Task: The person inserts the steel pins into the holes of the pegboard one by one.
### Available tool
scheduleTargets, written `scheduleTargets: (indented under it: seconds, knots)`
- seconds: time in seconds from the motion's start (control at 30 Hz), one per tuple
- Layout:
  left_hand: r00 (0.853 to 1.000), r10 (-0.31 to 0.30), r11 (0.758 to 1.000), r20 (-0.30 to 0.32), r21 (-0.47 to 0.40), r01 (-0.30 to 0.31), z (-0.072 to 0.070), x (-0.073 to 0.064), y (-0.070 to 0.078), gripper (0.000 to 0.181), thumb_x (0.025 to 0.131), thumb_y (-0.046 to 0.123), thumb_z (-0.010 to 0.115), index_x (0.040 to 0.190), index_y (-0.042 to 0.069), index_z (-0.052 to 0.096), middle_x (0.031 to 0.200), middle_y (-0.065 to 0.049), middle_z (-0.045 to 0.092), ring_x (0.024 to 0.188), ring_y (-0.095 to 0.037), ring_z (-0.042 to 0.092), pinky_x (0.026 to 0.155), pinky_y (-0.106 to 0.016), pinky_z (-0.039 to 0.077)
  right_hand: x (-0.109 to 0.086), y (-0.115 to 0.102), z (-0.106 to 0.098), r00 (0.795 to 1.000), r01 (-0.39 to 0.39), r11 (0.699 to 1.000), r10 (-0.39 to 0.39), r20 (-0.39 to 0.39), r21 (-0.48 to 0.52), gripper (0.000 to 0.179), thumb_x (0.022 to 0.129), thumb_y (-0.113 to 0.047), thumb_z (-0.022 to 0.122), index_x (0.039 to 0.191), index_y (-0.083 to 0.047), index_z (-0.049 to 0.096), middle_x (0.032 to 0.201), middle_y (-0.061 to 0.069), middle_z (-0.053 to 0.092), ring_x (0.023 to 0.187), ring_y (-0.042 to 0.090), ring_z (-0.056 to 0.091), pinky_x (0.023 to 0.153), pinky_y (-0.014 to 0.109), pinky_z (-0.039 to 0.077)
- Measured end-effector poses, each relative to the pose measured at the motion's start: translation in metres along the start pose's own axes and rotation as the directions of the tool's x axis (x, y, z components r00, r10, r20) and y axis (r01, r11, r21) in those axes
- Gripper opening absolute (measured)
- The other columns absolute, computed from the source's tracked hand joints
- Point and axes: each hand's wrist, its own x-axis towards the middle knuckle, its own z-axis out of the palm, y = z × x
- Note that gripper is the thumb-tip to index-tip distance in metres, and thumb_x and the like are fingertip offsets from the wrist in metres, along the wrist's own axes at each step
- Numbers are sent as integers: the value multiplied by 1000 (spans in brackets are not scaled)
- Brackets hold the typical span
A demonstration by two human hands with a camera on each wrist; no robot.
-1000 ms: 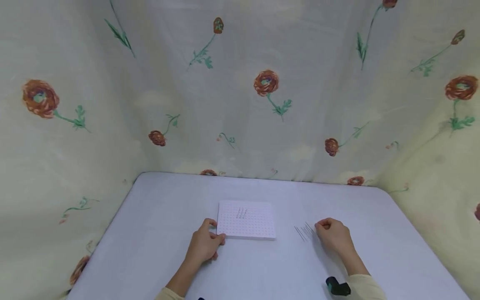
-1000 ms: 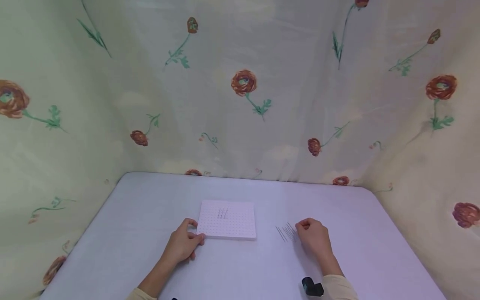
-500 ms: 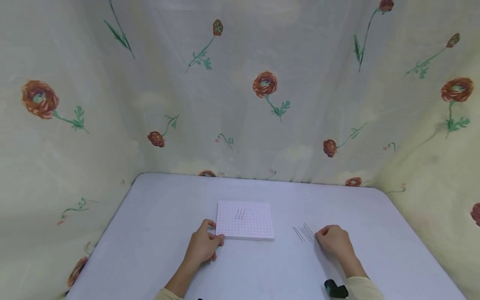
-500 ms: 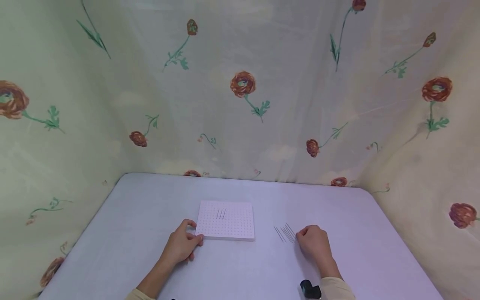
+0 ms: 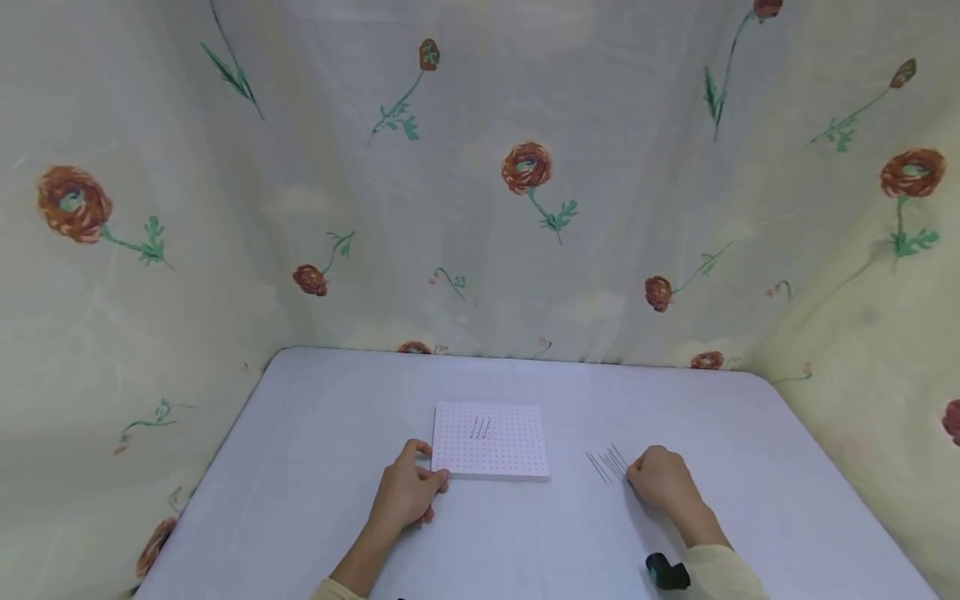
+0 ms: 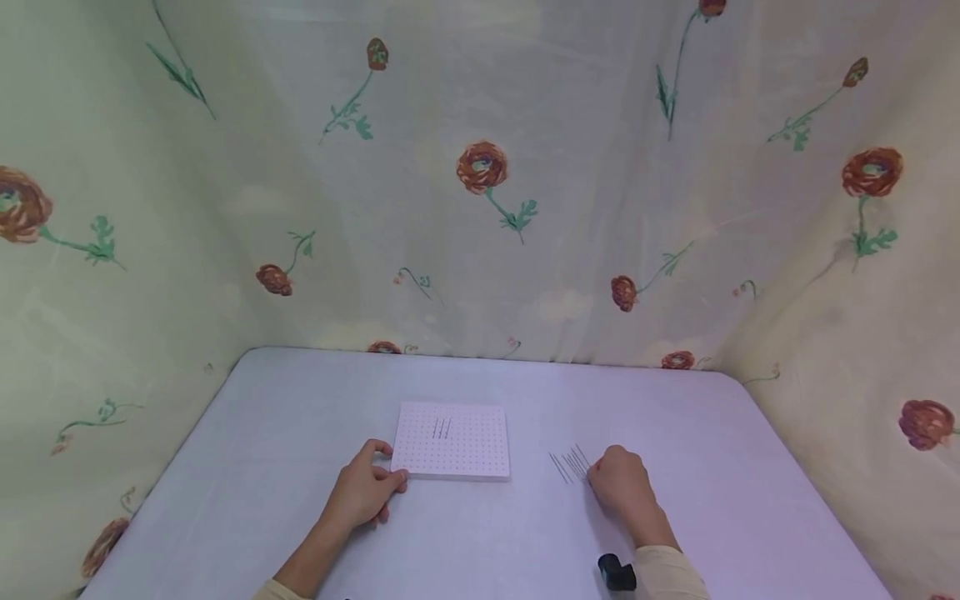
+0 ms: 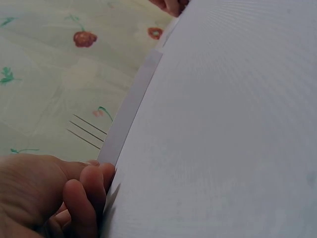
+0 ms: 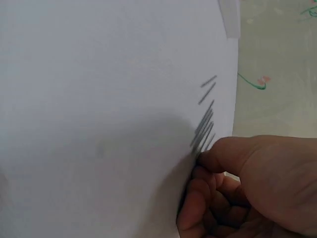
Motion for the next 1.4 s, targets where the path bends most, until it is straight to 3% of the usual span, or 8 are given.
scheduleTargets:
  seconds: [0.3,0.47,0.67,0.9,1.2,1.4]
  knots:
    - [1000,-19,1000,-5,8,19,1,0,0,44,94,17,72,131,9,49,75,1,70,41,-14,55,39,-22,43,3,-1,-4,996,19,999,-16,85,-28,19,88,-10,62,89,6,71,77,11,69,69,21,59,62,34,50]
    - [1000,-22,1000,-15,15,22,1,0,2,45,94,17,73,132,9,49,76,1,71,41,-14,55,39,-22,43,6,-3,-6,994,72,994,-65,84,-78,18,86,-11,63,87,6,70,77,11,68,68,21,58,64,36,52]
    - [1000,-15,1000,-13,11,15,1,1,2,44,94,17,73,131,9,50,75,1,71,41,-14,55,39,-22,43,6,0,0,993,79,994,-72,91,-74,18,88,-11,60,76,-1,67,69,7,61,63,19,53,57,30,43]
    - [1000,3,1000,-4,5,-3,0,0,-1,43,94,17,72,130,9,50,75,2,71,40,-13,55,39,-23,44,1,2,2,995,90,994,-88,48,-54,16,88,-8,60,85,3,71,74,8,67,66,19,56,61,34,50]
    - [1000,-12,1000,-5,5,12,2,2,-2,44,94,18,73,130,10,49,75,2,71,41,-14,56,38,-23,44,4,-2,2,996,79,994,-75,51,-77,14,87,-8,64,85,5,71,72,7,67,64,18,55,57,30,47]
    - [1000,-20,1000,-13,15,20,2,3,-1,43,94,18,73,130,10,50,75,3,71,40,-14,55,38,-22,43,2,-4,3,993,104,991,-98,68,-88,23,88,-8,61,66,-5,56,62,4,53,57,17,48,52,28,37]
